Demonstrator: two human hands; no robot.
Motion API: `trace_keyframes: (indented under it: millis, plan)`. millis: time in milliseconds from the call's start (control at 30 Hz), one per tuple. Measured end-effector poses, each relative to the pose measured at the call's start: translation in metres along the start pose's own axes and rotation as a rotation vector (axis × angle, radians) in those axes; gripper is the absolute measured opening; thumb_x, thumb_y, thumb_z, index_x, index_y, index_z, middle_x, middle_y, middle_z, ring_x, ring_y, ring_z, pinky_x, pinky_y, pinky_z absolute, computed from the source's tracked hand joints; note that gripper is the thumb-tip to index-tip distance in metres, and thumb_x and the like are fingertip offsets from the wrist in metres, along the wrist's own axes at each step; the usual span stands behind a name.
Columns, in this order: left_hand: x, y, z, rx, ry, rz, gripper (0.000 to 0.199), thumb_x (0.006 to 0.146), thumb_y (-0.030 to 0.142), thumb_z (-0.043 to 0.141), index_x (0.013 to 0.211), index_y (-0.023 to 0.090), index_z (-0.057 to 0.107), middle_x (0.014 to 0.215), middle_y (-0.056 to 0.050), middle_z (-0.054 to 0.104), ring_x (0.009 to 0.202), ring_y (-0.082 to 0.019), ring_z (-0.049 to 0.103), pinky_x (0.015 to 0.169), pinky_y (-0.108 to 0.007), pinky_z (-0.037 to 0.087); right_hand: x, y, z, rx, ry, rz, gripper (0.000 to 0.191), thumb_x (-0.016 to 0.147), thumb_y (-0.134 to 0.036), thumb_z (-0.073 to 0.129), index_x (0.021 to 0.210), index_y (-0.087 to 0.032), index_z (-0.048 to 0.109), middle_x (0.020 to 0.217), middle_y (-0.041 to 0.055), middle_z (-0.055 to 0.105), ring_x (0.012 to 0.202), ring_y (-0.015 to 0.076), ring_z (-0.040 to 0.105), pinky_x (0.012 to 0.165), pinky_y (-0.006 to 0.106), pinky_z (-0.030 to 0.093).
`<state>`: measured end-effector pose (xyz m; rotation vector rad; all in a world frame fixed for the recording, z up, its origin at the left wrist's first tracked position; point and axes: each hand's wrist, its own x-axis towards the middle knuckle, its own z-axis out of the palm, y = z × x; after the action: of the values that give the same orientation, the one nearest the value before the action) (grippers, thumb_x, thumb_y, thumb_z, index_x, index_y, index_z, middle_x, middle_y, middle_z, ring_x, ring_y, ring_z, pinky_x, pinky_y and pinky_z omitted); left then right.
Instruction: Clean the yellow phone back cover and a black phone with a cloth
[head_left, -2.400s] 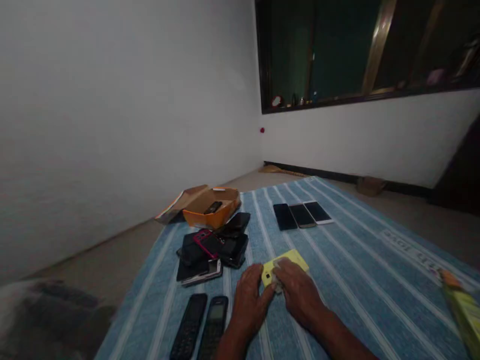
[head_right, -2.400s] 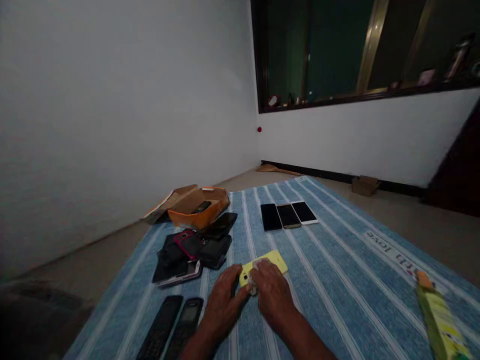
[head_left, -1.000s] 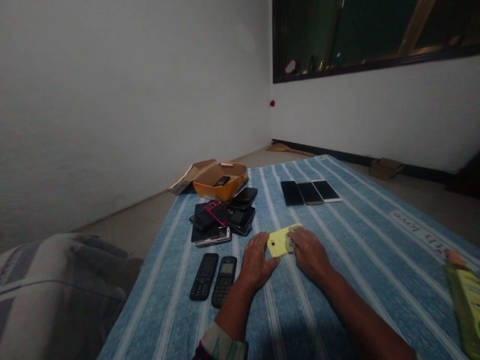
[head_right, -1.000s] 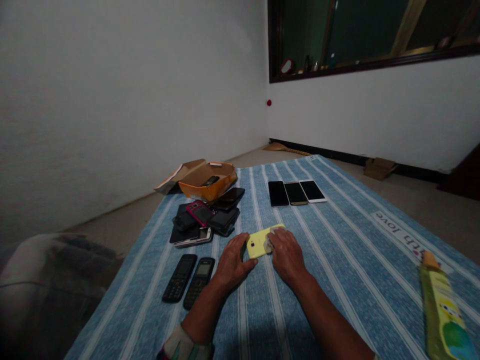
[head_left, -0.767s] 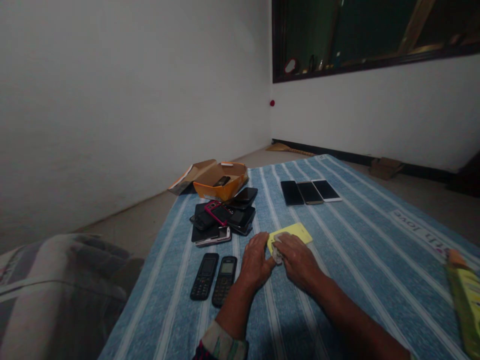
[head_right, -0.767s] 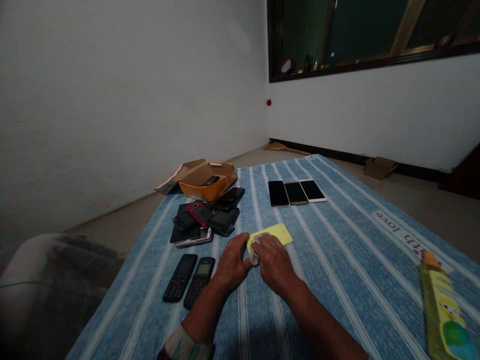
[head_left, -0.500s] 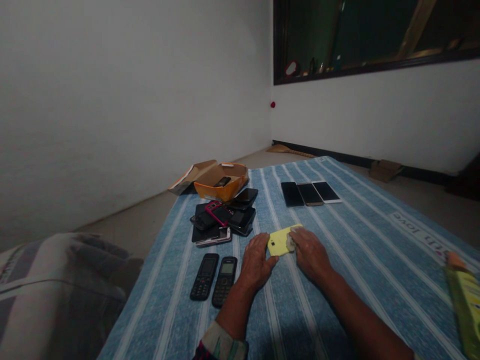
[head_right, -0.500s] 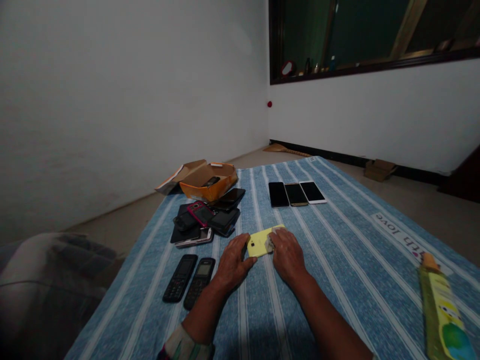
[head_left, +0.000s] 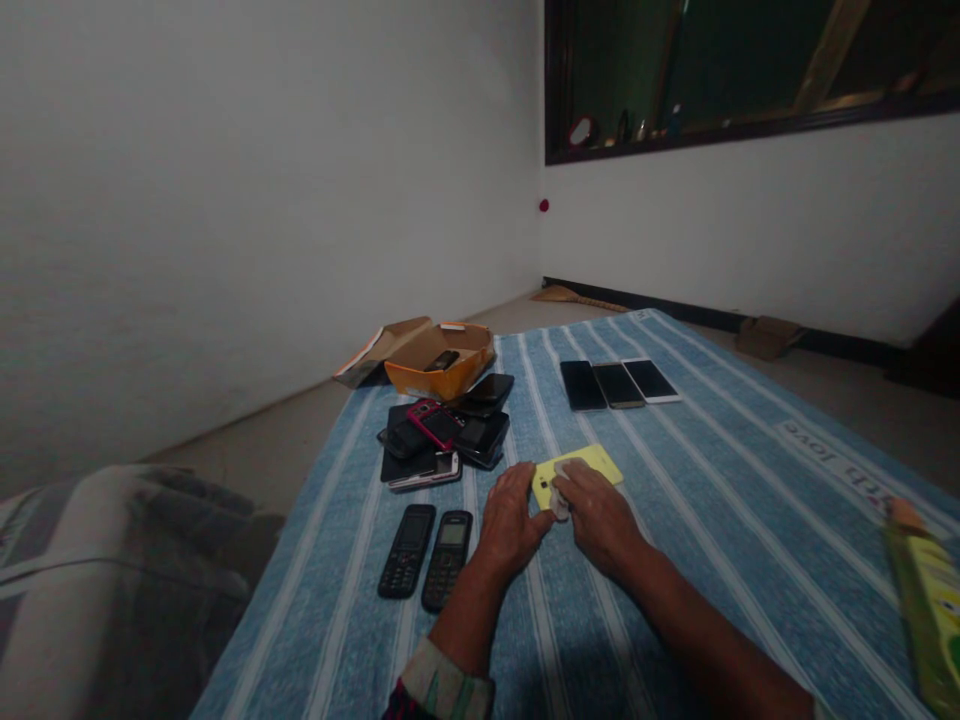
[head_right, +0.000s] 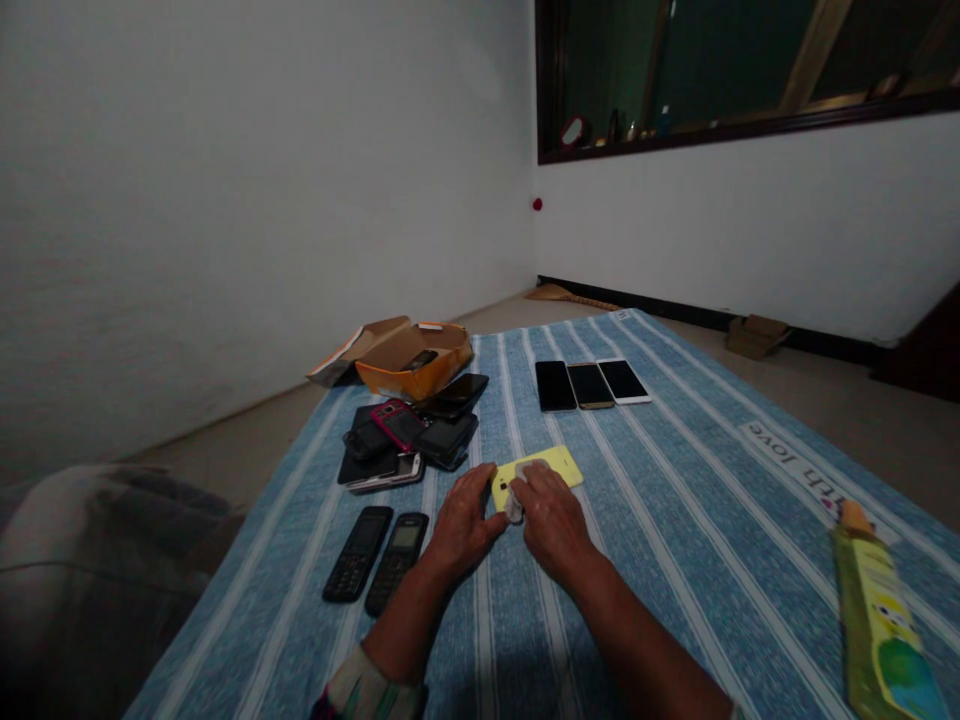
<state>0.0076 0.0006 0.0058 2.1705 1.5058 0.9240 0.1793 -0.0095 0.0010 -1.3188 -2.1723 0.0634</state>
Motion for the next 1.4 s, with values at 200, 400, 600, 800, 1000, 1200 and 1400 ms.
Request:
trace_keyframes:
  millis: [200, 400, 600, 800, 1000, 1200, 1400]
  plan:
    - [0.001, 0.004, -0.003, -0.007, -0.012, -0.005, 0.062, 0.068, 0.023, 0.071, 0.126, 0.017, 0.053, 0.129, -0.014, 0.059, 0.123, -0.032, 0.053, 0.105, -0.055, 0.04, 0.003, 0.02, -0.005, -0.116, 0.019, 0.154, 0.036, 0.085, -0.003, 0.043, 0.109, -0.016, 0.067, 0.124, 0.0149, 0.062, 0.122, 0.0253, 0.051, 0.105, 0.04, 0.039]
    - [0.001, 0.003, -0.003, 0.0, -0.019, -0.01, 0.06, 0.068, 0.023, 0.069, 0.126, 0.017, 0.052, 0.129, -0.014, 0.059, 0.123, -0.032, 0.052, 0.105, -0.054, 0.04, 0.003, 0.017, -0.01, -0.261, -0.01, 0.32, 0.035, 0.087, -0.004, 0.04, 0.109, -0.016, 0.065, 0.113, 0.015, 0.063, 0.108, 0.0253, 0.057, 0.09, 0.034, 0.045]
    - [0.0, 0.002, -0.002, 0.016, 0.002, 0.007, 0.058, 0.07, 0.021, 0.067, 0.126, 0.019, 0.052, 0.128, -0.012, 0.06, 0.122, -0.031, 0.054, 0.104, -0.053, 0.041, 0.002, 0.001, -0.009, -0.354, -0.008, 0.296, 0.033, 0.084, -0.002, 0.043, 0.105, -0.014, 0.065, 0.11, 0.0189, 0.062, 0.106, 0.0306, 0.054, 0.085, 0.039, 0.046]
    - [-0.001, -0.002, 0.002, 0.045, 0.005, 0.004, 0.058, 0.071, 0.023, 0.067, 0.127, 0.018, 0.051, 0.131, -0.013, 0.059, 0.124, -0.032, 0.052, 0.106, -0.054, 0.04, -0.004, -0.015, 0.003, -0.38, 0.026, 0.185, 0.033, 0.084, -0.005, 0.047, 0.112, -0.011, 0.063, 0.119, 0.0222, 0.06, 0.116, 0.0356, 0.049, 0.092, 0.047, 0.044]
    - [-0.001, -0.005, 0.003, 0.067, 0.011, 0.048, 0.053, 0.079, 0.034, 0.063, 0.128, 0.017, 0.051, 0.129, -0.014, 0.059, 0.123, -0.031, 0.052, 0.104, -0.052, 0.042, -0.01, -0.031, 0.012, -0.384, 0.059, 0.091, 0.035, 0.085, -0.006, 0.048, 0.117, -0.009, 0.062, 0.124, 0.0229, 0.059, 0.118, 0.0365, 0.049, 0.094, 0.05, 0.044]
    - [-0.001, -0.006, 0.003, 0.07, 0.016, 0.053, 0.051, 0.079, 0.035, 0.06, 0.126, 0.017, 0.052, 0.128, -0.014, 0.06, 0.122, -0.031, 0.053, 0.105, -0.051, 0.042, -0.009, -0.035, 0.007, -0.321, 0.044, 0.072, 0.034, 0.085, -0.005, 0.049, 0.116, -0.009, 0.062, 0.124, 0.0212, 0.06, 0.118, 0.0339, 0.05, 0.098, 0.047, 0.045]
    - [-0.001, -0.01, 0.006, 0.082, 0.017, 0.053, 0.056, 0.072, 0.021, 0.056, 0.128, 0.014, 0.051, 0.13, -0.016, 0.059, 0.124, -0.031, 0.051, 0.107, -0.051, 0.04, -0.008, -0.032, 0.007, -0.174, 0.056, -0.004, 0.035, 0.086, -0.005, 0.049, 0.119, -0.011, 0.061, 0.128, 0.0198, 0.057, 0.123, 0.0319, 0.047, 0.099, 0.045, 0.044]
